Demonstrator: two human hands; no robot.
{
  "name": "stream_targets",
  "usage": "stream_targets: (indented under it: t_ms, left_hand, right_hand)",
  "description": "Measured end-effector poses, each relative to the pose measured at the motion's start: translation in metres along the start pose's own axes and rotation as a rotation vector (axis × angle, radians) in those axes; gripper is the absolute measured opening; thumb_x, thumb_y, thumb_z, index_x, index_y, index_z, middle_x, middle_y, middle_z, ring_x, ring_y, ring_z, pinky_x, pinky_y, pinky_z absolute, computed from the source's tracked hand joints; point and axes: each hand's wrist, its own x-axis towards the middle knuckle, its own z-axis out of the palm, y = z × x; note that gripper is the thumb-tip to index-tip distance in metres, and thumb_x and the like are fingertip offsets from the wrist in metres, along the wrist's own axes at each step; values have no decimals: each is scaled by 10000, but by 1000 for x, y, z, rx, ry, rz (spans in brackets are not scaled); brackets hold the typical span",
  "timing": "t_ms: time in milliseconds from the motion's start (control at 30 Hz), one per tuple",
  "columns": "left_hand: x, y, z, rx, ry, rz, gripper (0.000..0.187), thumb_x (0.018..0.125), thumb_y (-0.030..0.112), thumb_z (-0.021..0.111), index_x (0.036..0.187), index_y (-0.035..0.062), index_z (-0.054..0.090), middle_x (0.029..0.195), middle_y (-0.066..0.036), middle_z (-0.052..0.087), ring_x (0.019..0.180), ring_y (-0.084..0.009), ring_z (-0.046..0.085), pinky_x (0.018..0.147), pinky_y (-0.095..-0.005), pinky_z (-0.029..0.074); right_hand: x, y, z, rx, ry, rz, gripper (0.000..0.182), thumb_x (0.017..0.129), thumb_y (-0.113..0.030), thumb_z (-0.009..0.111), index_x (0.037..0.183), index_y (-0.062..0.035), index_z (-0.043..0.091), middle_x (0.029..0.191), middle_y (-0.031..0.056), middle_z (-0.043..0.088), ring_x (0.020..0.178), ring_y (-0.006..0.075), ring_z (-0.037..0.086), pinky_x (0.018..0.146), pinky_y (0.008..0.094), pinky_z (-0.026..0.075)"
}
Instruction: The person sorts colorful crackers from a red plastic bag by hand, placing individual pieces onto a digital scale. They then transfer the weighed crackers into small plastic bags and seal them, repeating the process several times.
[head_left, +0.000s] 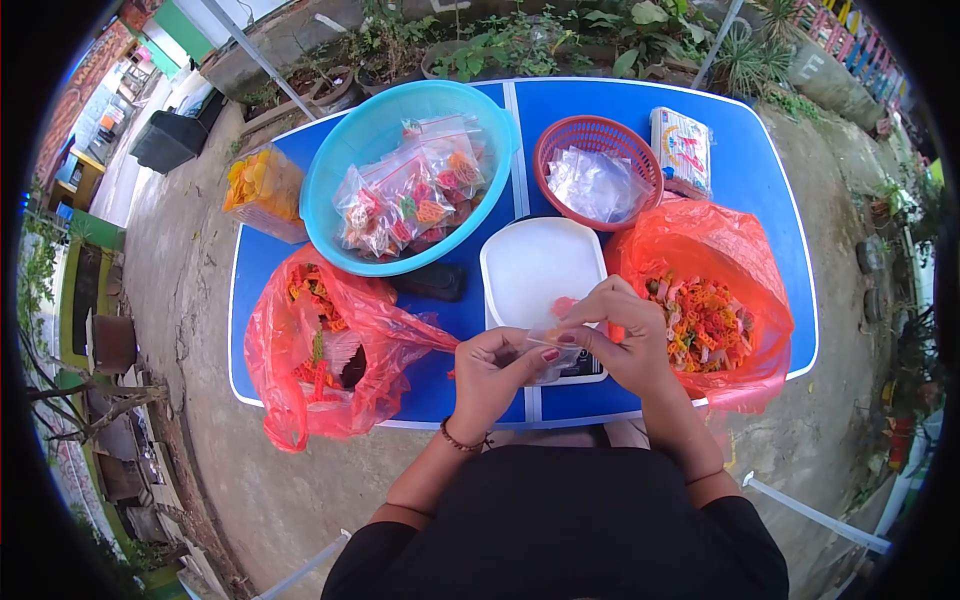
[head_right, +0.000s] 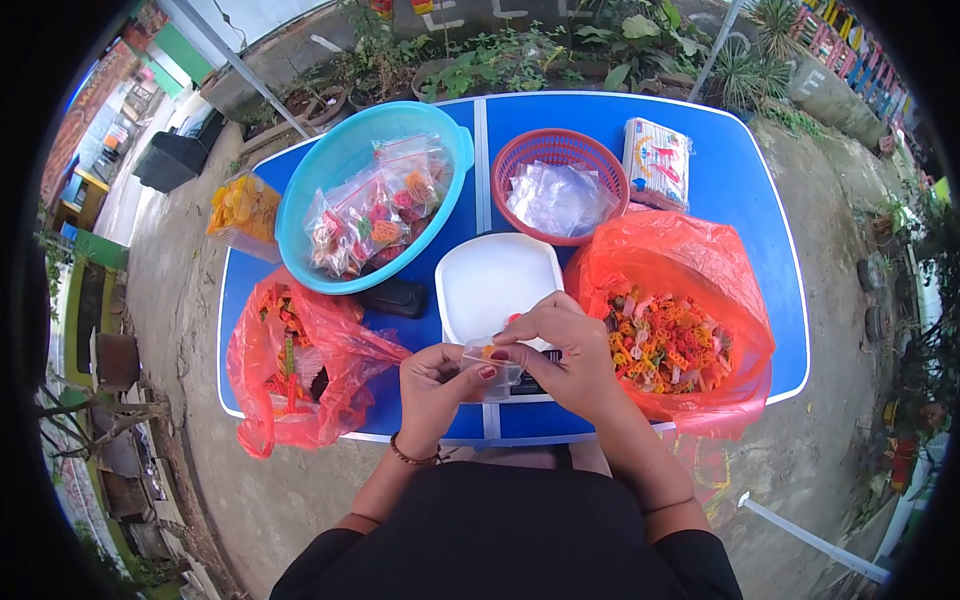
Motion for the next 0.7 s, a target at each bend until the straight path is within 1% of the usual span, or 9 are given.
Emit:
stream_targets:
  t_ms: [100, 167, 267, 300, 400, 467, 600, 667, 700]
  left_hand:
    - [1, 3, -2, -15, -66, -74, 155, 943, 129, 749, 985, -20, 733, 856, -84, 762, 695, -76, 696, 566, -187, 547]
    - [1, 4, 2, -21, -42, -59, 175, 972, 157, 722, 1017, -10, 753, 818, -49, 748, 659, -42, 641, 553, -177, 491]
    - [1, 4, 4, -1, -22, -39, 206, 998, 180, 694, 1050, -6, 767, 775, -26, 727, 626, -22, 590, 533, -179, 446]
    - [2, 3, 4, 10, -19, -32, 214, 1004, 184, 687, 1058, -6, 768, 764, -24, 721, 618, -21, 579, 527, -183, 437]
    - [2, 3, 3, 17, -57, -54, 277, 1021, 235, 663, 1038, -24, 759, 770, -48, 726, 619, -56, 635, 524, -192, 481]
    - [2, 4, 4, 35, -63, -45, 286, 1024, 242, 659, 1050, -25, 761, 764, -42, 719, 607, -51, 618, 524, -187, 468]
    - [3, 4, 4, 21, -74, -46, 293, 1023, 248, 660, 1073, -22, 761, 765, -40, 719, 605, -50, 616, 525, -183, 465]
    - [2, 3, 7, 7, -49, -44, 263, 1025, 221, 659, 1060, -15, 771, 741, -22, 704, 595, -32, 559, 520, -188, 415]
    - [2, 3, 8, 0, -35, -43, 249, 1026, 207, 658, 1053, -11, 775, 729, -13, 697, 590, -23, 531, 517, -190, 390]
  right_hand:
    - [1, -7, -4, -43, -56, 53, 109, 789, -52, 828, 879, -59, 767, 850, 50, 732, 824, 204, 619, 762, 339, 507]
    - [2, -6, -10, -46, -105, 58, 93, 808, -77, 819, 882, -64, 764, 866, 49, 717, 860, 210, 600, 788, 348, 493]
    - [1, -2, -14, -94, -214, -7, 119, 826, -167, 819, 863, -74, 753, 974, 57, 677, 958, 241, 551, 854, 372, 465]
    - [0, -2, -15, -93, -245, 14, 138, 827, -194, 819, 860, -78, 752, 1019, 62, 657, 993, 254, 533, 876, 381, 456]
    - [-5, -2, -15, -100, -312, 43, 194, 824, -263, 823, 853, -87, 748, 1150, 78, 609, 1078, 288, 486, 929, 406, 433]
    - [-6, -1, -14, -121, -327, 15, 222, 814, -292, 830, 850, -90, 746, 1232, 92, 593, 1109, 304, 469, 949, 418, 424]
    - [-8, -1, -13, -168, -378, -59, 223, 835, -299, 806, 876, -85, 756, 1298, 105, 584, 1135, 315, 456, 995, 433, 400]
    - [-8, -2, -13, -161, -456, -68, 229, 842, -298, 794, 899, -79, 761, 1322, 112, 580, 1149, 321, 450, 1010, 445, 391]
    - [-9, -2, -13, -104, -405, -43, 217, 850, -280, 783, 914, -74, 763, 1305, 107, 593, 1135, 314, 465, 1006, 436, 396]
